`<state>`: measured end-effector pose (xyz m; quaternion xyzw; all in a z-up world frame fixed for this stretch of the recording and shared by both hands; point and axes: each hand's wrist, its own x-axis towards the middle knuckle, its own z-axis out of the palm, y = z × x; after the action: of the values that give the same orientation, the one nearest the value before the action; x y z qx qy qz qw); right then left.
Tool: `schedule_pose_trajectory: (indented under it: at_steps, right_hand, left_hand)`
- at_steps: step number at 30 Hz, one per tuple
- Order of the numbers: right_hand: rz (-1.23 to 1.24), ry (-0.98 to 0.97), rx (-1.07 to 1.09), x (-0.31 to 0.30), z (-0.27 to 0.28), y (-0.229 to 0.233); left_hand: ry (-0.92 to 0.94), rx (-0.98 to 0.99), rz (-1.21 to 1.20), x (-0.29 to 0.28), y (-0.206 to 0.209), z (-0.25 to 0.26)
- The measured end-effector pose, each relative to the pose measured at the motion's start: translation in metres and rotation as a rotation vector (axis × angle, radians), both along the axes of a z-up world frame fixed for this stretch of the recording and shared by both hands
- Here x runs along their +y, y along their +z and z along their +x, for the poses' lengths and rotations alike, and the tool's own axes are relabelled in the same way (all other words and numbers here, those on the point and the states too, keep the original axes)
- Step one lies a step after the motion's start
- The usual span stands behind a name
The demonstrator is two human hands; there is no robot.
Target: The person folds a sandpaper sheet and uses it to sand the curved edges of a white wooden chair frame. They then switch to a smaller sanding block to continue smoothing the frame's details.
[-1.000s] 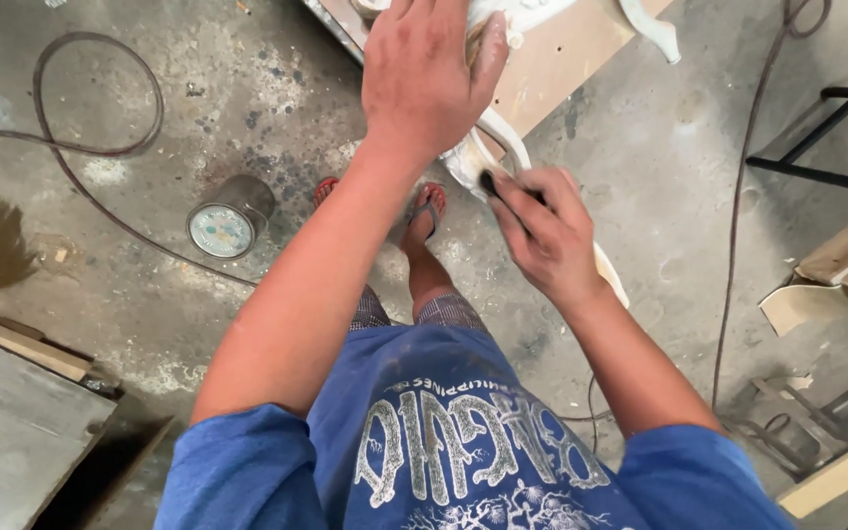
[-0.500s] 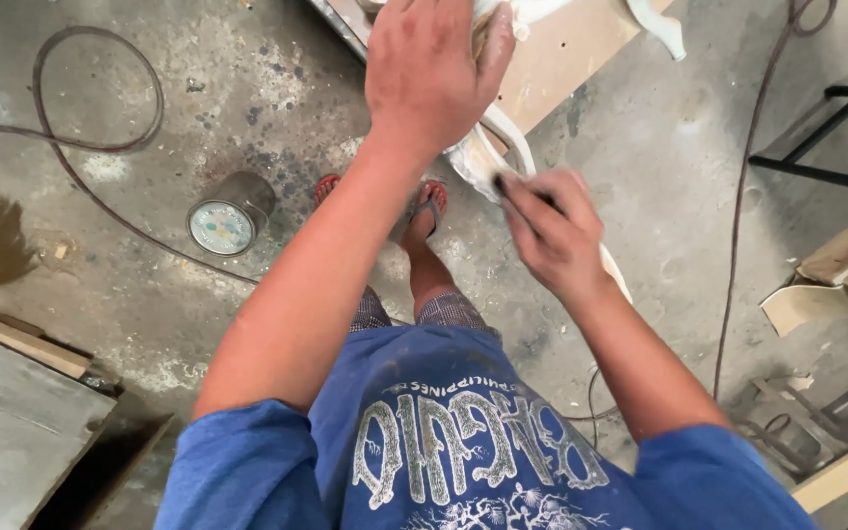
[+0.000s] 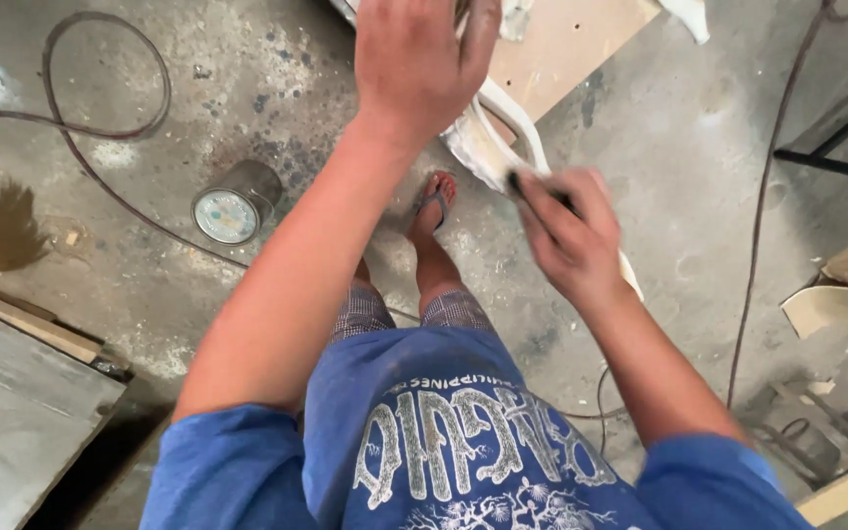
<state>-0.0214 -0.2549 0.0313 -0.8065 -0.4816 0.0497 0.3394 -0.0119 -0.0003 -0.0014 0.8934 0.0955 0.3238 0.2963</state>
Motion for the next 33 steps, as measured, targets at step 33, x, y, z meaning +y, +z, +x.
schedule_pose_trajectory:
  at_steps: [33]
  right_hand:
    - [-0.105, 0.242, 1.193, -0.041, 0.000, 0.041]
  left_hand:
    - [-0.709, 0.481, -0.187, -0.106, 0.049, -0.137]
